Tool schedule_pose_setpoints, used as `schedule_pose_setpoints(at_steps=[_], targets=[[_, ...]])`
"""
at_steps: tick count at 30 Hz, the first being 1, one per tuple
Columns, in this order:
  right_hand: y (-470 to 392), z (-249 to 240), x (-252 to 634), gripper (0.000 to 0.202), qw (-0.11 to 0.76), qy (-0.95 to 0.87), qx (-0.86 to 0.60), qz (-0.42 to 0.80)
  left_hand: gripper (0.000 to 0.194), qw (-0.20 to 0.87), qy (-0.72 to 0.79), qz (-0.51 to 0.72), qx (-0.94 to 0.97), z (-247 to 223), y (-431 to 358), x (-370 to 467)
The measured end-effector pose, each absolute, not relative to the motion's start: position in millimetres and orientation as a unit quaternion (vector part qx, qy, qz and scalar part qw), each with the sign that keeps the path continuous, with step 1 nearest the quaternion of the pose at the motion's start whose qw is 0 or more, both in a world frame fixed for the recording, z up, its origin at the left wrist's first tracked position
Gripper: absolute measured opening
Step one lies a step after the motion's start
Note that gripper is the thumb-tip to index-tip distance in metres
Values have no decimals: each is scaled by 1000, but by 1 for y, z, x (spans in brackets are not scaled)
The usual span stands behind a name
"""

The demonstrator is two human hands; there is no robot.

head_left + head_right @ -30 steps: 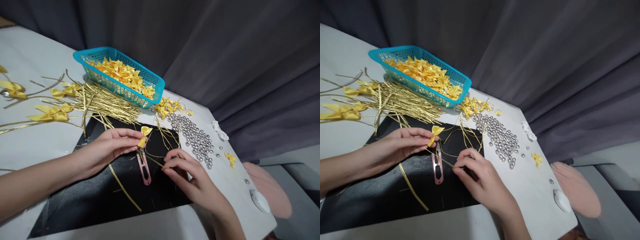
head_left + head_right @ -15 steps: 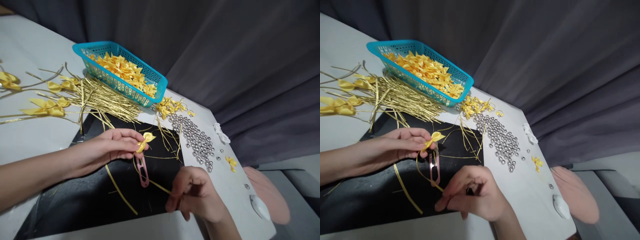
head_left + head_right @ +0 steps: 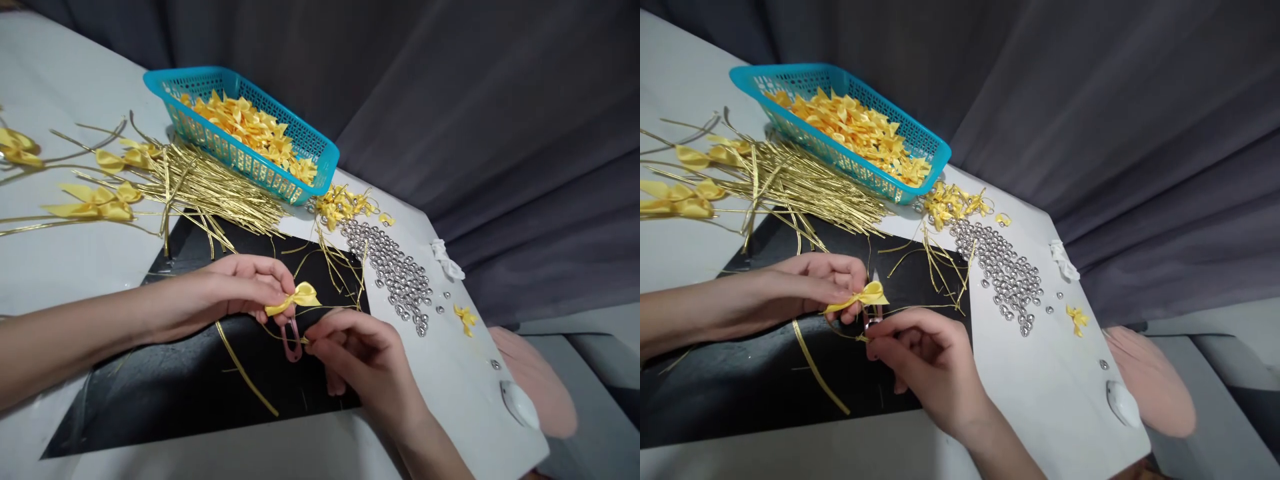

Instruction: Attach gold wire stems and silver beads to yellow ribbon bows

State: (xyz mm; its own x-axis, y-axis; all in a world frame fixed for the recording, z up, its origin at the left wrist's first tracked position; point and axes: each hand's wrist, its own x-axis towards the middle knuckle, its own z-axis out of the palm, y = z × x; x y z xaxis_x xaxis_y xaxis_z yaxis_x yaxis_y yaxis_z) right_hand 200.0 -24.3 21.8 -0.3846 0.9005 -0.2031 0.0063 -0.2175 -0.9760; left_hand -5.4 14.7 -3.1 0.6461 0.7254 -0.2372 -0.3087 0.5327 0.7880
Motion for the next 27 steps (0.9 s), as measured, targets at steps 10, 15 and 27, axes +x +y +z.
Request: schedule_pose_setpoints(at_steps=[10,15,27], targets=[[-10,48,194,3,248,-600,-488,583,12,782,294,246,492,-7,14,-5],[1,47,192,15,182,-574,-484,635,9,788,313,253,466,-5,12,-4],[4,44,188,37,181,-515,-455,703,11,800,301,258,451,-4,9,-1]])
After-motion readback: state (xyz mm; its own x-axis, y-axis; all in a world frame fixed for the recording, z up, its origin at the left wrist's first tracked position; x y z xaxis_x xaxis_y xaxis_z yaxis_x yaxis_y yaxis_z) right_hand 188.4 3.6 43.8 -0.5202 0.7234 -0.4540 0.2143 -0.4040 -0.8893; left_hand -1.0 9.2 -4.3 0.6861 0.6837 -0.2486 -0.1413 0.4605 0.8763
